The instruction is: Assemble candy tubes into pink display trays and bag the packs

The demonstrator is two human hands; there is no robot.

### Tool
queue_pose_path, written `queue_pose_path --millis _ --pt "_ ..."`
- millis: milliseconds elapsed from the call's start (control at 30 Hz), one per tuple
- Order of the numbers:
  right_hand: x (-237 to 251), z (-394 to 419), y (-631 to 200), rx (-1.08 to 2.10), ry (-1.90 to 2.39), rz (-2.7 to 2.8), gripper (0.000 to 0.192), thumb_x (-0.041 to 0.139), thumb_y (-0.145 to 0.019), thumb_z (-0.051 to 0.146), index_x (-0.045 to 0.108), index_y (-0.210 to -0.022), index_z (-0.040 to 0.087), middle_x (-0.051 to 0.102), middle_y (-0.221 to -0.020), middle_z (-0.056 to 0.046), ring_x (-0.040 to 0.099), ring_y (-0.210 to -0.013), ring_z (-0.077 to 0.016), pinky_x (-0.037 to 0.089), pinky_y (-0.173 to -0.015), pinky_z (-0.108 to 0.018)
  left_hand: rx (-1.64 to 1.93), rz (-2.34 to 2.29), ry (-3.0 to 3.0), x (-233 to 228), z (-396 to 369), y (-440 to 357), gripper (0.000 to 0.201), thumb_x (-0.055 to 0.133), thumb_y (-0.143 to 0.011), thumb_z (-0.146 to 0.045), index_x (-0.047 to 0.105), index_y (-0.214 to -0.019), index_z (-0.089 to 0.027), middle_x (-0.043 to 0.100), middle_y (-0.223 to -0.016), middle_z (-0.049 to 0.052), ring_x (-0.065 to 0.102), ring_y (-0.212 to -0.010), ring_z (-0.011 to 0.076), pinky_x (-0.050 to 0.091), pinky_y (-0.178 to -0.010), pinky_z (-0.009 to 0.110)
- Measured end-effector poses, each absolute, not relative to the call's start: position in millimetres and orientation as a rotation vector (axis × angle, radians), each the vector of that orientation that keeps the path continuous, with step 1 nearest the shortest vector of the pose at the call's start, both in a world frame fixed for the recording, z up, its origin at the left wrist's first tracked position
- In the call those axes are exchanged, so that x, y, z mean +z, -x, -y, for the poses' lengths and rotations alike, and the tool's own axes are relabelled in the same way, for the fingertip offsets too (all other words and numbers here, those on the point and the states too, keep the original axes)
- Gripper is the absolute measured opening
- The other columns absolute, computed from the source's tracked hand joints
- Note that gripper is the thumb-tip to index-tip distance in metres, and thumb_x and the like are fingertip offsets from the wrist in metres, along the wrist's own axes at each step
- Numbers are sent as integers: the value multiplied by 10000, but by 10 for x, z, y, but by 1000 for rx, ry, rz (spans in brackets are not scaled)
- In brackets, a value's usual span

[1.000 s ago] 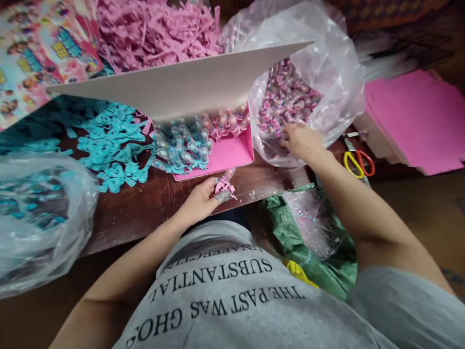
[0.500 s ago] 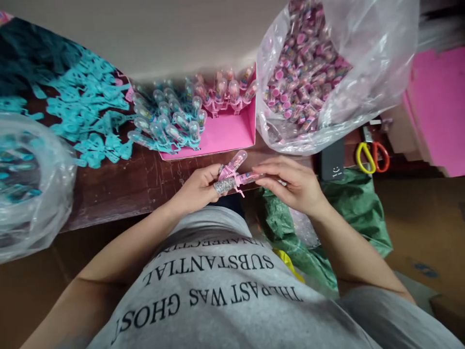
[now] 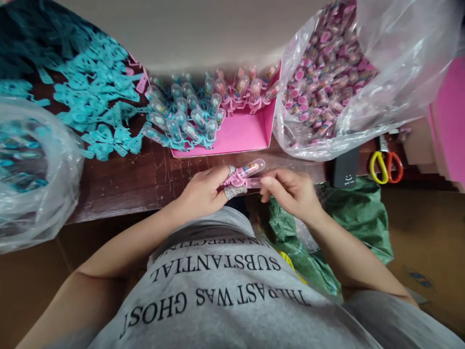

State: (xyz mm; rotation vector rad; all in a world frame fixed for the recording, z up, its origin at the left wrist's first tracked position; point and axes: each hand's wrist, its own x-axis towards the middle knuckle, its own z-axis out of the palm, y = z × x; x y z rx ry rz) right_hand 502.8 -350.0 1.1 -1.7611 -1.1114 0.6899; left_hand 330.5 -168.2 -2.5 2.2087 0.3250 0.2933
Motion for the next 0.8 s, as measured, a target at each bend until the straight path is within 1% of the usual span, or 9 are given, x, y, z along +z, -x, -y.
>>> queue_pose_path --millis 67,167,267,333,367,433,567,667,800 --pt "-18 3479 -5055 865 1768 1001 567 501 -1091 614 735 -795 190 707 -597 -4 672 -500 -120 533 -527 -242 294 -322 -2255 -11 1649 -3280 132 656 -983 -299 634 -903 -196 696 -825 6 611 -719 141 469 -675 262" --pt "31 3480 -5191 780 1688 1065 532 507 -1072 650 742 -1296 228 815 -1079 -91 764 -715 -163 635 -643 -306 249 -400 -2080 64 1590 -3268 216 695 -970 -396 644 -914 -195 706 -823 3 620 -723 136 498 -691 259" --pt "190 3493 -5364 574 1623 1384 787 777 -942 550 446 -1639 391 517 -1643 -118 735 -1212 -297 691 -786 -405 69 -440 -1778 183 1550 -3281 260 681 -962 -426 631 -856 -194 669 -727 -11 556 -595 102 443 -562 224" --pt "308 3478 -5441 493 1600 1593 954 894 -839 497 398 -1653 457 362 -1748 -79 506 -1510 -395 695 -852 -465 -116 -430 -1623 255 1557 -3301 289 601 -1003 -423 619 -825 -197 638 -656 -16 463 -478 80 347 -453 214" --pt "358 3458 -5460 506 1584 1622 993 909 -813 523 387 -1655 469 326 -1767 -65 423 -1568 -414 694 -867 -478 -160 -423 -1600 281 1572 -3312 307 566 -1023 -430 620 -830 -198 631 -640 -17 441 -454 78 326 -433 215" --pt "427 3397 -5457 644 1527 1508 1001 857 -820 651 359 -1668 464 332 -1769 -68 509 -1507 -403 697 -826 -444 -60 -420 -1724 305 1615 -3331 306 570 -1035 -455 638 -885 -197 660 -683 -8 515 -510 95 392 -475 218" --pt "489 3234 -5364 934 1427 1293 722 757 -923 652 553 -1546 351 723 -1399 -93 785 -1048 -259 673 -751 -355 370 -314 -2327 261 1634 -3371 233 661 -1024 -423 665 -1009 -191 751 -891 41 704 -788 174 540 -687 273" --pt "560 3129 -5410 737 1622 1410 354 814 -934 491 759 -1243 328 814 -1083 -21 782 -920 -222 654 -809 -366 540 -142 -2568 263 1465 -3428 303 689 -1014 -489 684 -1008 -186 779 -975 84 756 -908 230 593 -809 345" --pt "630 2916 -5737 282 1864 1486 241 759 -976 488 791 -1182 367 811 -1120 -29 771 -904 -251 635 -797 -410 752 -212 -2614 465 1048 -3494 349 722 -992 -515 731 -1170 -216 754 -1331 108 683 -1308 328 513 -1150 510"
